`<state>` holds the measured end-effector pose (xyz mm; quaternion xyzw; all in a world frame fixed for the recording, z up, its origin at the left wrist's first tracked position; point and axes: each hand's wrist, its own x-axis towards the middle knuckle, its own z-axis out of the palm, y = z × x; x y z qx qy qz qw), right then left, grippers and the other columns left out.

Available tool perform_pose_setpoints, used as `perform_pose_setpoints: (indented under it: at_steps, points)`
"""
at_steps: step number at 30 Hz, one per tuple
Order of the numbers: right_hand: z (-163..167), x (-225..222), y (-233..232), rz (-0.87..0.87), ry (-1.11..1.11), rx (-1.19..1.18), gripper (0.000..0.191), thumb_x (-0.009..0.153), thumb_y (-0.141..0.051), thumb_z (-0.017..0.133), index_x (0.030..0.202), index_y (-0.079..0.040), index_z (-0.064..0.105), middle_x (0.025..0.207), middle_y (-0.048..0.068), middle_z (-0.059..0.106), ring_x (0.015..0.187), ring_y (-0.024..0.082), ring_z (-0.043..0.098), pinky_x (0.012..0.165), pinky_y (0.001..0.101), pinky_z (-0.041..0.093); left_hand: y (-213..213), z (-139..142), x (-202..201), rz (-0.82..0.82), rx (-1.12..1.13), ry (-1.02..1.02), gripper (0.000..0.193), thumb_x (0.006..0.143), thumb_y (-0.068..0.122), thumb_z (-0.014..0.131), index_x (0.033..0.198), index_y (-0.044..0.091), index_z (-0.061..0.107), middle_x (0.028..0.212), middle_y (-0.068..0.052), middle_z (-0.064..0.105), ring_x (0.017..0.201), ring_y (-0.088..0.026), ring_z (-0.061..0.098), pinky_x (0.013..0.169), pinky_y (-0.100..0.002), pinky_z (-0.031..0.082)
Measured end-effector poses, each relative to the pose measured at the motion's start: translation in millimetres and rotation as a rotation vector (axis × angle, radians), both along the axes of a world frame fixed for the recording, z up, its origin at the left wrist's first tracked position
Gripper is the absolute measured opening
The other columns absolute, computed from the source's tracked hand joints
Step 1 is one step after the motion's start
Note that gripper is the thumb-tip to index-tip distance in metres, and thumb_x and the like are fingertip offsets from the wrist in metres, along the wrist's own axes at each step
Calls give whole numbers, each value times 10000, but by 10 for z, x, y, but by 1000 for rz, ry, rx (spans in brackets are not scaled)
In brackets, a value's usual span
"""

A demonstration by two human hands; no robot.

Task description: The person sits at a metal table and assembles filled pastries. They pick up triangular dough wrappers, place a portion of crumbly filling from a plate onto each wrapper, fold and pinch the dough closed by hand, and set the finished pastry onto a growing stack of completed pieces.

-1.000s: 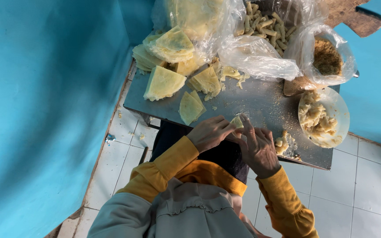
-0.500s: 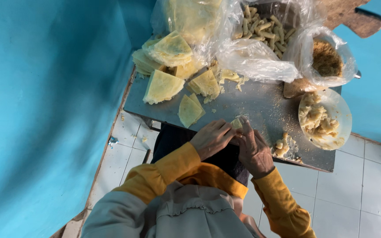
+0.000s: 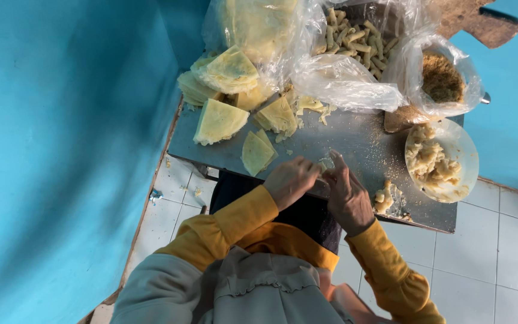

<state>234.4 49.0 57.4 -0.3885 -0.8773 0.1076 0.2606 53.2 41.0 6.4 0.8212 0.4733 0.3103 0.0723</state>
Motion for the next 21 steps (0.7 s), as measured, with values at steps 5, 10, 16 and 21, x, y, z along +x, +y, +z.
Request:
perform_pose_setpoints:
  at_steps: [5,10,16,21]
  points:
    - [54,-10,-31,49,-68,195,679,894,33,688,1489,20,360,904,135,728,840,302,714,758,440,594,-99,29,1,-2,146,180,158,861,113,672,988,19,656,967,-123,618,962,-265,615,847,-374,544]
    - [177,36,160,5,58,-364,666,872,51,662,1462,-14,360,899,149,722,790,261,743,703,381,609,44,41,43,45,-47,148,149,785,105,666,929,67,657,947,-91,636,953,-238,617,862,-343,539]
    - [72,47,4,77,-12,52,652,928,33,657,1514,-7,372,1000,161,727,905,303,738,788,394,605,-74,66,63,27,80,227,136,927,173,674,949,42,649,871,-92,616,872,-242,600,799,-348,527]
    - [-60,27,-158,-28,-116,200,585,986,-11,684,1511,-11,426,1085,139,747,962,280,736,856,394,590,-347,241,-3,34,98,403,271,965,212,633,1136,4,668,1078,-124,644,1103,-288,583,1005,-414,482]
